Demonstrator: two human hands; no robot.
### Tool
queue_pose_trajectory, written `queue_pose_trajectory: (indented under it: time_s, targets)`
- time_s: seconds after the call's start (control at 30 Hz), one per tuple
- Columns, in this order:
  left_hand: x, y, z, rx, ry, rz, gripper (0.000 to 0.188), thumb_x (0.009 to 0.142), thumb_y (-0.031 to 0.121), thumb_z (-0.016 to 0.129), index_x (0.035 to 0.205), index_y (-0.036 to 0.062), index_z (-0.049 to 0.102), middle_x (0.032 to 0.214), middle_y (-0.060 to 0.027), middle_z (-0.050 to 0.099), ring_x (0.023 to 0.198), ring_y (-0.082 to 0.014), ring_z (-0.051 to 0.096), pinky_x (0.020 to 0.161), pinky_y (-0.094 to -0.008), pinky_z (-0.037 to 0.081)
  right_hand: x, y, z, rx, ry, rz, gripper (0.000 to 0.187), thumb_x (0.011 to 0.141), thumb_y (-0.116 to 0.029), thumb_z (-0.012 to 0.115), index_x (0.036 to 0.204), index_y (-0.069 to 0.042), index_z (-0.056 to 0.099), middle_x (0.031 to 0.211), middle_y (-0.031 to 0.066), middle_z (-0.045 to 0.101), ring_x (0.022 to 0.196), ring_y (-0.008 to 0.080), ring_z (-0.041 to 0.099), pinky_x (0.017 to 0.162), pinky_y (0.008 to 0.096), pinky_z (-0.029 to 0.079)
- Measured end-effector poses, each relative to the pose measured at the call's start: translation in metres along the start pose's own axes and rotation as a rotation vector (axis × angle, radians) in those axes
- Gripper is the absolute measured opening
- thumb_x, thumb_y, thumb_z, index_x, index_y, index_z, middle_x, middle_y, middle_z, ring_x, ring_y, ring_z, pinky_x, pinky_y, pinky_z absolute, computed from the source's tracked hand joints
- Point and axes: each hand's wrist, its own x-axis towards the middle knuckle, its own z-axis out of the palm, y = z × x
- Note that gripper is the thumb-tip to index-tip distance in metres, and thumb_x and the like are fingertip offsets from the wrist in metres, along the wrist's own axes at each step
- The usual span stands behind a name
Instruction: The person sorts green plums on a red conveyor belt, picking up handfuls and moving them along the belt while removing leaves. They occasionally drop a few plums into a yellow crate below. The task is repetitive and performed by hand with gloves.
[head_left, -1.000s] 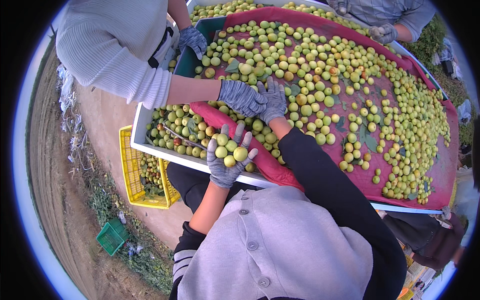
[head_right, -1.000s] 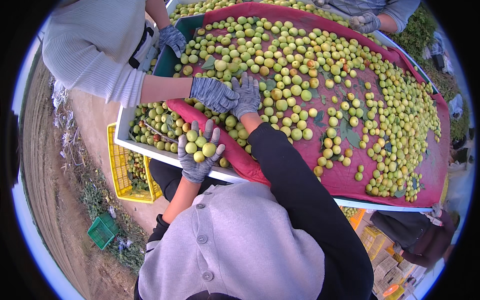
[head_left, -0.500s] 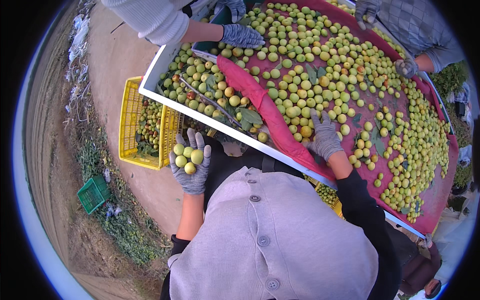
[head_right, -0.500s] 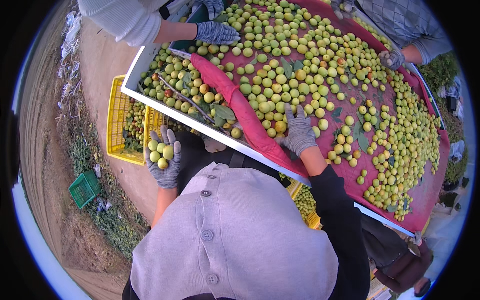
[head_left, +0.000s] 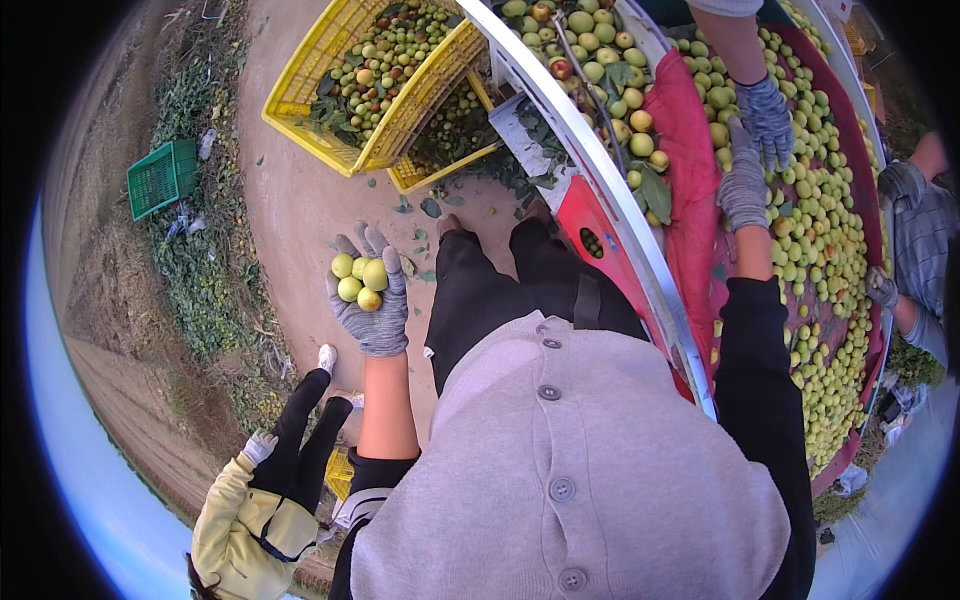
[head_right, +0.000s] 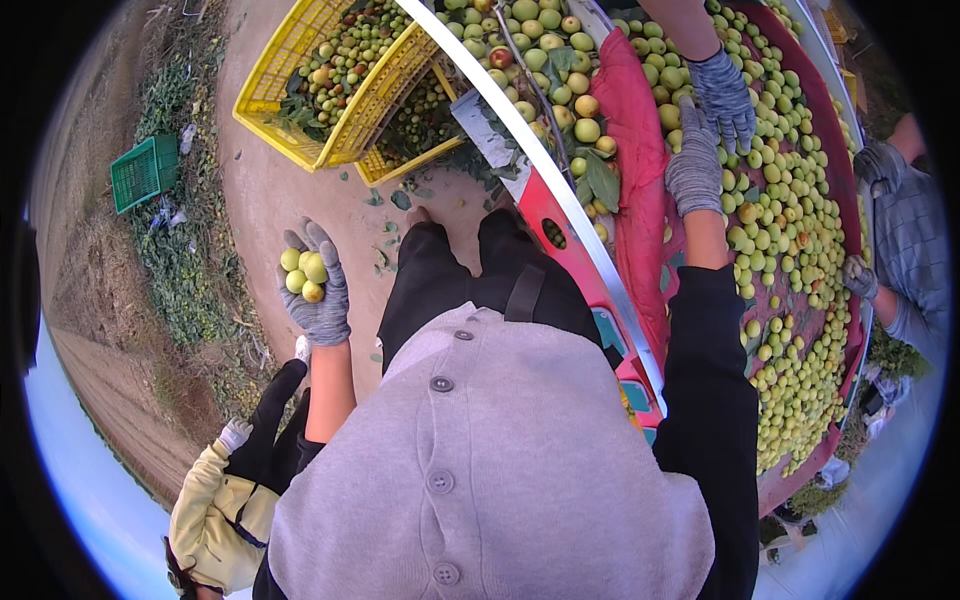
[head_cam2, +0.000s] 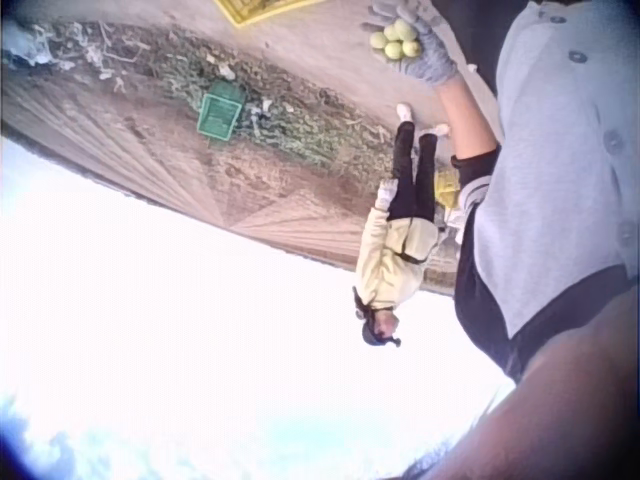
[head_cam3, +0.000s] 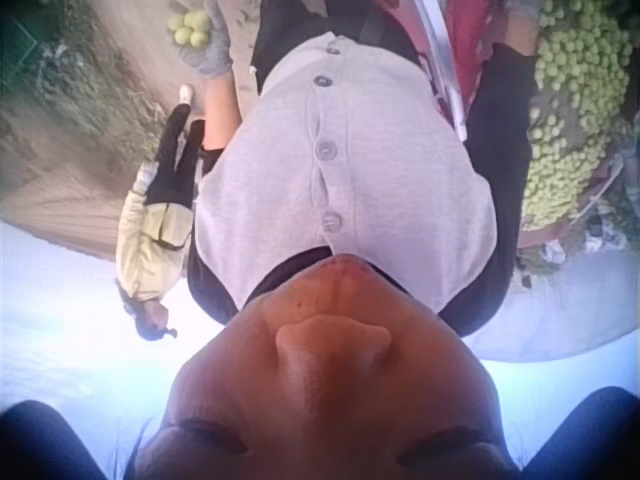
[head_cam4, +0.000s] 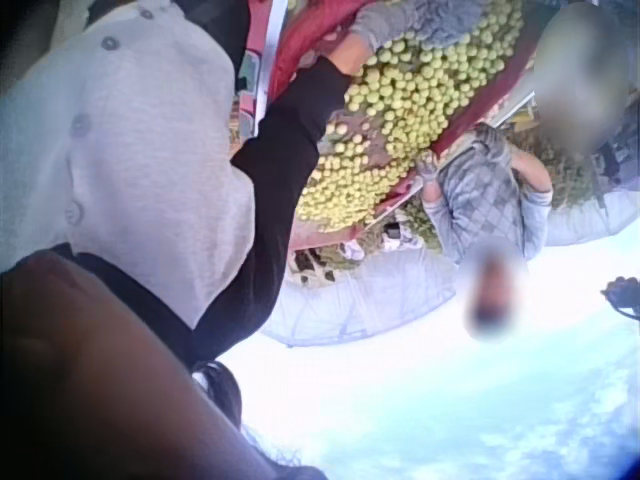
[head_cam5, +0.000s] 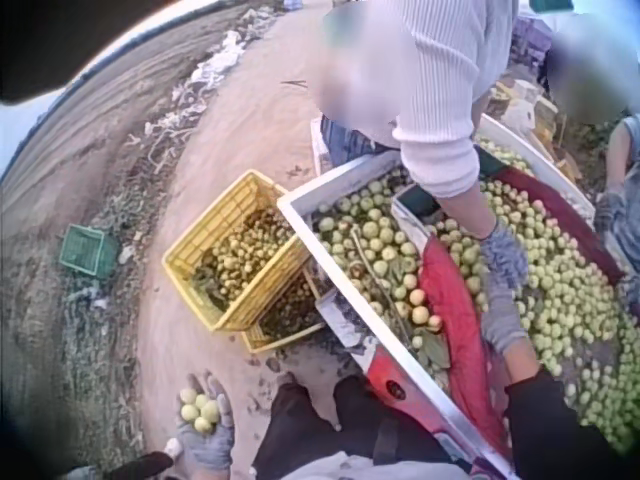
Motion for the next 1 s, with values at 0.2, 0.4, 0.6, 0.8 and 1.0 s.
queue_pose_trajectory:
  time_s: [0.2, 0.4, 0.6, 0.8, 1.0]
  targets:
    - [-0.002, 0.067, -0.025, -0.045, 0.171, 0.084, 0.044, 0.092, 0.027, 0.054, 0.132, 0.01, 0.054, 0.145, -0.0123, 0.043, 0.135, -0.0309, 0.038, 0.109, -0.0542, 0.035, -0.054, -0.045, -0.049, 0.194, 0.075, -0.096, 0.06, 0.084, -0.021, 0.07, 0.138, -0.005, 0.048, 0.137, 0.0176, 0.051, 0.132, 0.0317, 0.043, 0.112, 0.0419, 0.031]
    - [0.019, 0.121, -0.009, 0.073, 0.213, 0.032, 0.045, 0.092, 0.03, 0.054, 0.132, 0.0102, 0.053, 0.144, -0.0145, 0.043, 0.134, -0.03, 0.04, 0.111, -0.0521, 0.034, -0.165, -0.085, -0.042, -0.003, -0.043, 0.034, 0.072, 0.085, -0.042, 0.067, 0.141, -0.003, 0.043, 0.14, 0.0216, 0.045, 0.133, 0.0378, 0.04, 0.112, 0.0427, 0.029]
    - [0.063, 0.16, 0.019, 0.187, 0.193, -0.108, 0.047, 0.092, 0.041, 0.053, 0.131, 0.0136, 0.054, 0.138, -0.0172, 0.047, 0.13, -0.0309, 0.044, 0.111, -0.0533, 0.033, -0.173, -0.078, -0.032, -0.13, 0.072, -0.074, 0.059, 0.09, -0.036, 0.061, 0.136, -0.003, 0.048, 0.134, 0.0204, 0.051, 0.125, 0.0366, 0.047, 0.107, 0.0436, 0.034]
    - [0.053, 0.16, 0.02, 0.155, 0.075, -0.087, 0.044, 0.092, 0.034, 0.056, 0.13, 0.0137, 0.056, 0.142, -0.0127, 0.046, 0.128, -0.0279, 0.046, 0.108, -0.0509, 0.038, -0.172, -0.086, -0.035, -0.085, 0.055, -0.102, 0.056, 0.088, -0.031, 0.062, 0.135, -0.004, 0.05, 0.134, 0.0179, 0.051, 0.125, 0.0344, 0.048, 0.107, 0.0429, 0.034]
    - [-0.01, 0.099, -0.014, 0.037, 0.024, -0.011, 0.041, 0.09, 0.039, 0.061, 0.127, 0.0207, 0.059, 0.137, -0.01, 0.049, 0.126, -0.0279, 0.047, 0.104, -0.0532, 0.042, -0.169, -0.089, -0.035, 0.021, 0.024, -0.459, 0.08, 0.078, -0.045, 0.073, 0.139, -0.004, 0.043, 0.14, 0.015, 0.05, 0.13, 0.034, 0.045, 0.112, 0.0464, 0.028]
